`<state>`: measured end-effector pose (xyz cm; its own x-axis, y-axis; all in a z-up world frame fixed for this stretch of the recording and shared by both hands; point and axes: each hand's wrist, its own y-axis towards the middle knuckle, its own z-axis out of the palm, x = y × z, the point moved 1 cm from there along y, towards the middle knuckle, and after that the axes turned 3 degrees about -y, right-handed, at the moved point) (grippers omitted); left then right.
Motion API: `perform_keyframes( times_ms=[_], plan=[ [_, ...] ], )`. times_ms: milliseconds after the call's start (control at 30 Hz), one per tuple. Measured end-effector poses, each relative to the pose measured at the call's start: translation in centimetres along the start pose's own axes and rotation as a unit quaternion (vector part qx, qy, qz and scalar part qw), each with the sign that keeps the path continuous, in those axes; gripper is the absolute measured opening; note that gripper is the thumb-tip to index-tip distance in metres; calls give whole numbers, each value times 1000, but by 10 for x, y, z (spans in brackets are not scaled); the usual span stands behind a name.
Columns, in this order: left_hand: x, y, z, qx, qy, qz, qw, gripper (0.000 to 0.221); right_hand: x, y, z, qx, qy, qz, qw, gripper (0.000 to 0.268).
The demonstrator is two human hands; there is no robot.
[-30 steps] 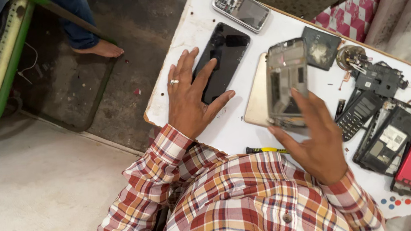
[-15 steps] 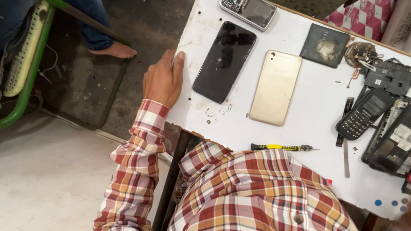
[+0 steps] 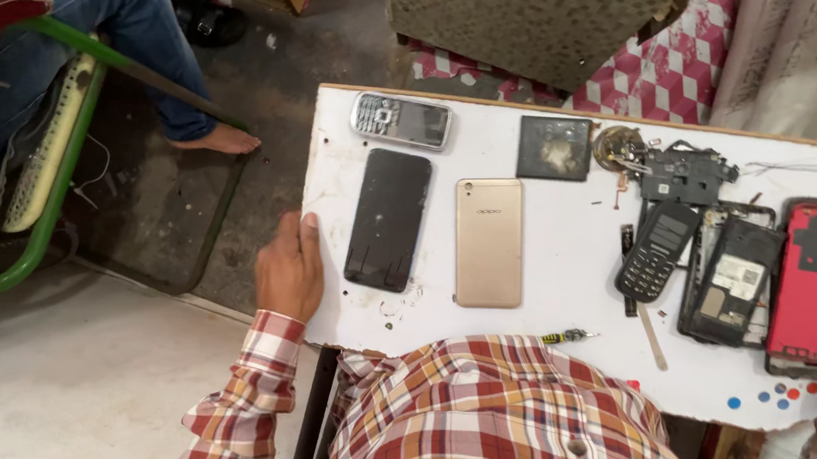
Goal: The person handles several disassembled smartphones and parts on a table. They use a screwdriver and a metal pick to pry and scrape the interior of a phone chassis, focusing on removing residue or adhesive.
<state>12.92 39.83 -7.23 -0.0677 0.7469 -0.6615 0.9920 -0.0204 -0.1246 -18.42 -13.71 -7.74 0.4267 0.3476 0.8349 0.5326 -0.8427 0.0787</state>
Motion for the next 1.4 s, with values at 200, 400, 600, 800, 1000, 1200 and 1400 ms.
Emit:
perform_keyframes(
  times_ms=[200, 400, 600, 800, 1000, 1200, 1400],
  plan=[
    [28, 19, 7, 124, -239, -72, 960, 49, -29, 10, -10, 40, 12, -51, 998, 26],
    [42, 29, 13, 186, -438, -259, 840, 60, -28, 13, -5, 59, 189, 121, 973, 28],
    [33, 30, 4, 248, -457, -266, 812, 62, -7, -3, -6, 49, 145, 155, 976, 36],
    [33, 36, 10, 242, -410, -259, 840, 58, -7, -29, -10, 18, 176, 169, 970, 31],
    [37, 42, 14, 239, -420, -223, 846, 52, -60, -29, -20, 0, 162, 135, 977, 32],
    [42, 51, 19, 129, -460, -128, 869, 44, -50, -32, -18, 14, 150, 83, 985, 30],
    [34, 55, 19, 123, -399, -77, 905, 34, 40, -11, 17, -10, 51, 51, 997, 20]
  ],
)
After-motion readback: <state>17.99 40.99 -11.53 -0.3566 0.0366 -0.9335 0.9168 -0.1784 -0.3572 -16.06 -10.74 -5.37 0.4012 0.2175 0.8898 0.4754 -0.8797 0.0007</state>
